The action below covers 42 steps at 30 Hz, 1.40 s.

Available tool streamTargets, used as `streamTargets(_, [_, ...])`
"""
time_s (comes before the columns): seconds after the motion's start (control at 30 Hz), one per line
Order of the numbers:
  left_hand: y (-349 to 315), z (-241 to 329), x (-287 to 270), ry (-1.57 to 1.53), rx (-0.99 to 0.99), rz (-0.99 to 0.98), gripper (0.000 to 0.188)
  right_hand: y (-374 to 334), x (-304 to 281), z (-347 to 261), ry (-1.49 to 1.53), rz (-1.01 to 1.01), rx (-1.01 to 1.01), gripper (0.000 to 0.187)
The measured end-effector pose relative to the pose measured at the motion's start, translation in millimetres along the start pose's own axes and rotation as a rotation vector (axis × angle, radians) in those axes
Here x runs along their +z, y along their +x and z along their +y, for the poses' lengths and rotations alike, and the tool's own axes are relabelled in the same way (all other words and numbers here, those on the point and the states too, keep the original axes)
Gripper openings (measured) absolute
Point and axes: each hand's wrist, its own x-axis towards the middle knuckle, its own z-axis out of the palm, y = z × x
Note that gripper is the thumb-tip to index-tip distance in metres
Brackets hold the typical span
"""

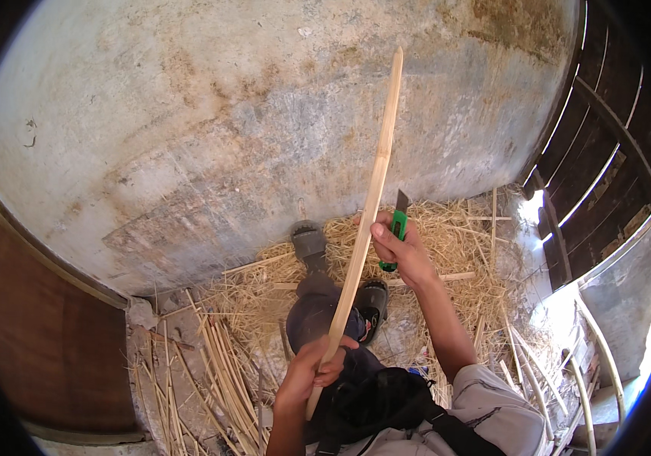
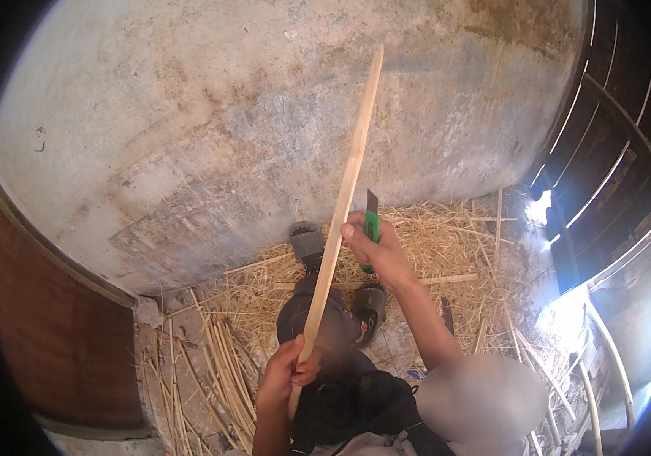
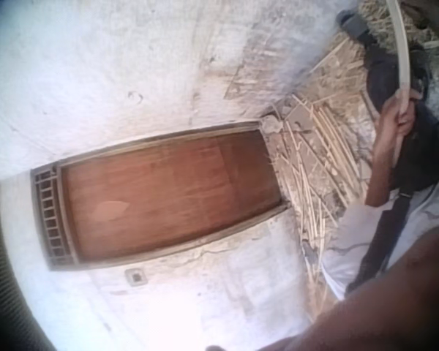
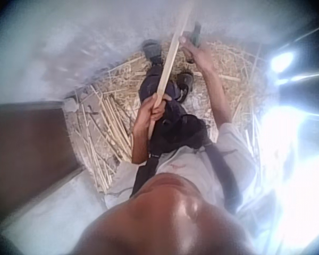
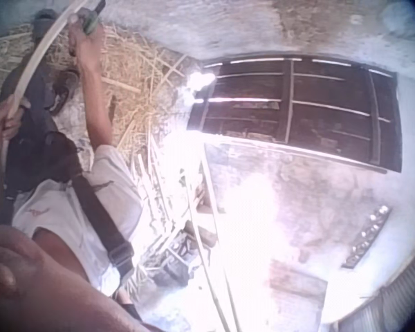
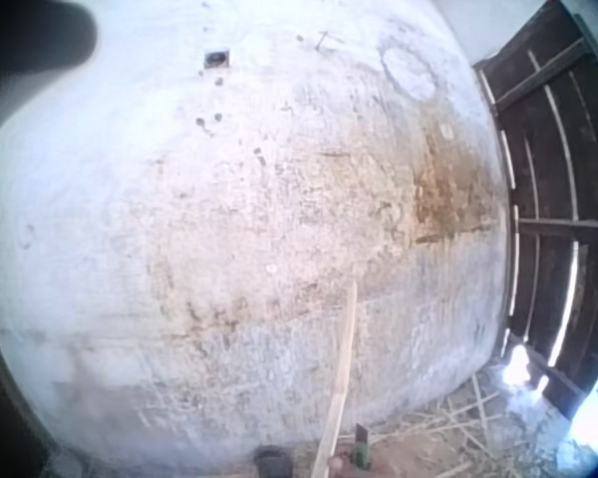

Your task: The person scrapes a long bamboo pole with a green utility knife, removing thin outer layers while standing over a floor covered in straw and wood shavings.

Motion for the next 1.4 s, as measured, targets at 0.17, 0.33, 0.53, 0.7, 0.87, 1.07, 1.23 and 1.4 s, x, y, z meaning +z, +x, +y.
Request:
streamTargets(0.17, [5,2,-3,-0.17,-0.039,-0.112,0.052,-3,0,-3,0.166,-0.02,-0.026,0.039])
streamTargets(0.33, [8,2,-4,-0.189,-0.047,-0.227,0.052,-7,2,-15,0.234,-0.041,-0.028,0.035])
streamTargets(0.53, [7,8,6,-0.103,0.032,-0.133,0.054,-14,6,-16,0.015,-0.013,-0.052,0.047])
streamTargets(0.7, [1,28,39,0.117,0.166,0.171,0.053,-39,16,-18,-0.3,-0.108,-0.183,0.044])
streamTargets(0.87, [3,27,39,0.299,0.307,0.282,0.055,-57,23,-8,-0.844,-0.197,-0.489,0.031])
streamTargets(1.07, [1,27,41,0.358,0.327,0.261,0.053,-64,26,-7,-1.04,-0.211,-0.621,0.03])
streamTargets(1.23, [0,26,39,0.436,0.378,0.266,0.05,-65,31,-11,-1.08,-0.137,-0.649,0.029])
streamTargets(1.4, [-3,28,40,0.424,0.353,0.296,0.043,-64,33,-12,-1.089,-0.112,-0.667,0.029])
